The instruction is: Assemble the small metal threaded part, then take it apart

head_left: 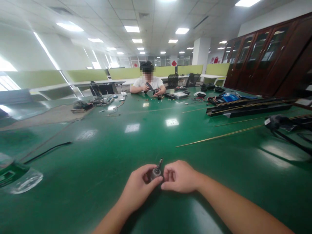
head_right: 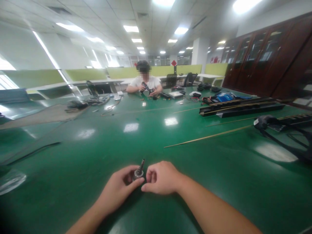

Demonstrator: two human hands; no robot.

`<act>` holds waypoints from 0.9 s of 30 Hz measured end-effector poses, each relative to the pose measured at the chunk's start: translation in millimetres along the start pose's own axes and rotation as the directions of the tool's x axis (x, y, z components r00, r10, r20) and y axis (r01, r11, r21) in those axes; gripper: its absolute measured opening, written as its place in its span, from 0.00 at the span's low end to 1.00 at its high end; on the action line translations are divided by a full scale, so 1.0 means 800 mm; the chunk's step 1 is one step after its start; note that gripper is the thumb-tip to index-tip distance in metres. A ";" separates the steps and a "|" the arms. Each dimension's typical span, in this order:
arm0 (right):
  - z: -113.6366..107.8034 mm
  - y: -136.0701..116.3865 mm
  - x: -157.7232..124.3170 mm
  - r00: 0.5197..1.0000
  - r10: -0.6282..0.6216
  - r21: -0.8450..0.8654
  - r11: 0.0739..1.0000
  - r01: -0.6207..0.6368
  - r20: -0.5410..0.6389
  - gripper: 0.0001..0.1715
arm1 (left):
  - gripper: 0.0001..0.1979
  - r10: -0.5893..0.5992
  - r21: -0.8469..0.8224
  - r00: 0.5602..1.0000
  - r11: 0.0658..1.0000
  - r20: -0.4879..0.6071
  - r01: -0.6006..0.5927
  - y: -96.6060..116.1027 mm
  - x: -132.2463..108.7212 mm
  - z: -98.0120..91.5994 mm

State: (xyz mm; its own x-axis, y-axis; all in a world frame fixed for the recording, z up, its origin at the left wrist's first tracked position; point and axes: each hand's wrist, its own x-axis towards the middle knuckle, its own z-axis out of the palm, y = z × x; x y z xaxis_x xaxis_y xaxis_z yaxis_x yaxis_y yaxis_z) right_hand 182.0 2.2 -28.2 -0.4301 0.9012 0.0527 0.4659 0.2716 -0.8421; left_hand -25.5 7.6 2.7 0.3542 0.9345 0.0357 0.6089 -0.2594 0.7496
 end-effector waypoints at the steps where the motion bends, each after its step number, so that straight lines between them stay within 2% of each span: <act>1: 0.001 0.000 0.000 1.000 -0.006 0.003 1.000 0.006 -0.004 0.14 | 0.15 0.031 0.010 0.999 0.999 0.009 -0.031 0.000 0.001 0.002; 6: 0.004 0.003 0.003 0.999 -0.007 0.056 0.998 0.009 -0.031 0.11 | 0.10 0.121 -0.013 0.992 0.993 0.021 -0.121 -0.002 0.003 0.007; 12: 0.005 0.007 0.007 0.997 0.009 0.147 0.989 0.002 -0.075 0.12 | 0.13 0.139 -0.049 0.990 0.989 -0.012 -0.139 -0.009 0.005 0.006; 17: 0.004 0.009 0.012 0.983 0.002 0.238 0.970 0.042 -0.182 0.11 | 0.14 0.168 -0.043 0.986 0.985 -0.016 -0.168 -0.013 0.010 0.008; 20: 0.004 0.012 0.013 0.977 0.010 0.273 0.961 0.050 -0.213 0.15 | 0.16 0.134 -0.038 0.991 0.990 -0.023 -0.134 -0.016 0.011 0.010; 23: 0.005 0.015 0.013 0.980 -0.002 0.257 0.965 0.053 -0.197 0.19 | 0.20 0.062 -0.115 0.998 0.991 -0.030 -0.065 -0.017 0.010 0.013; 27: 0.006 0.011 0.011 0.975 -0.031 0.215 0.973 0.080 -0.222 0.21 | 0.15 0.063 -0.160 0.998 0.985 -0.025 -0.066 -0.015 0.009 0.014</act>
State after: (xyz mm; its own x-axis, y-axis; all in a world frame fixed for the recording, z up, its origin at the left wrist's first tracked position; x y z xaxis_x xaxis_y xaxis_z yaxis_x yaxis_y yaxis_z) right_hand 179.1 10.8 -37.7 -0.2622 0.9448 0.1967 0.2531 0.2640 -0.9307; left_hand -22.1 14.6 -13.4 0.3745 0.9219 0.0993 0.4626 -0.2786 0.8417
